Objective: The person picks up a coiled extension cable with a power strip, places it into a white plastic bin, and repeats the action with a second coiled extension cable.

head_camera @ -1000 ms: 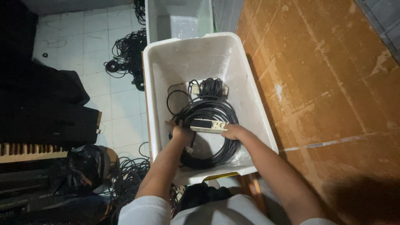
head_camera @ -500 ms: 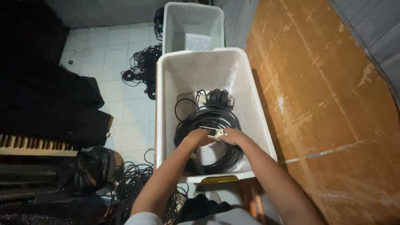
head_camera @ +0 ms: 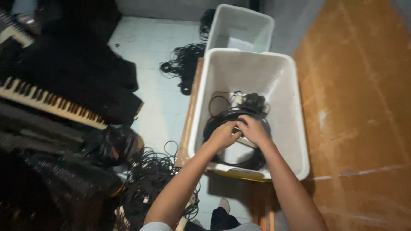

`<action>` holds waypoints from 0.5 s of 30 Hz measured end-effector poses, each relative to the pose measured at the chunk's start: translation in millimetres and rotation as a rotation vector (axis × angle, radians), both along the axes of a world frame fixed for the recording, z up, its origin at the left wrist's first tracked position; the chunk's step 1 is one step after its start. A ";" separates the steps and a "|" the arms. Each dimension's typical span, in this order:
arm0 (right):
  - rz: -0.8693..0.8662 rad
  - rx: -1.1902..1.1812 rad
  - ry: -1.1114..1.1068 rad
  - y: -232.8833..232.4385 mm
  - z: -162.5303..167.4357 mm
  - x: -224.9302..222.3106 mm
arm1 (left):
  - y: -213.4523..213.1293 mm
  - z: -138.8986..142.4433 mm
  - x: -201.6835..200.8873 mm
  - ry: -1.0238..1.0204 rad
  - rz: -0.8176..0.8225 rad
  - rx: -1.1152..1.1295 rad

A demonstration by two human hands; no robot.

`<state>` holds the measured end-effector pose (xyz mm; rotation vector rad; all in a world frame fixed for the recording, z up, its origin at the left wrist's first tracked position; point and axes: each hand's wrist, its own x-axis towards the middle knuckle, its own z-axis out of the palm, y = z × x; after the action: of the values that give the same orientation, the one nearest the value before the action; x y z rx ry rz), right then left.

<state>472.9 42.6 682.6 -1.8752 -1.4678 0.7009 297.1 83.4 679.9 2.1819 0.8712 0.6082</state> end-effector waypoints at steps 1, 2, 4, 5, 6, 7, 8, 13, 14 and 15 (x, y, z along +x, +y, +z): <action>-0.007 0.065 0.017 3.0 8.3 -13.5 | -1.7 6.2 -4.7 -0.079 0.050 0.045; -0.009 0.130 0.035 5.5 16.7 -25.4 | -3.3 14.0 -8.3 -0.158 0.104 0.091; -0.004 0.251 0.075 12.3 32.0 -51.4 | -7.0 29.7 -30.8 -0.269 0.189 0.148; 0.001 0.308 0.100 15.2 38.5 -65.5 | -12.8 37.0 -43.9 -0.303 0.216 0.157; 0.005 0.364 0.126 18.1 44.6 -80.0 | -17.4 44.5 -57.6 -0.336 0.244 0.168; 0.025 0.392 0.143 21.4 50.6 -94.4 | -20.2 52.4 -70.9 -0.374 0.273 0.174; 0.046 0.416 0.165 23.3 54.6 -111.0 | -24.9 58.6 -84.7 -0.408 0.303 0.180; 0.259 0.354 0.322 27.0 52.2 -214.6 | -49.5 67.3 -181.4 -0.358 0.514 0.265; 0.327 0.361 0.328 25.1 49.1 -236.7 | -55.6 66.4 -203.3 -0.347 0.563 0.230; 0.397 0.366 0.337 23.5 45.0 -258.8 | -63.5 64.2 -224.8 -0.336 0.615 0.194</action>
<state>214.1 66.0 727.6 -1.1417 -1.6260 0.8180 72.4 19.9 744.0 1.8708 1.3413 1.3605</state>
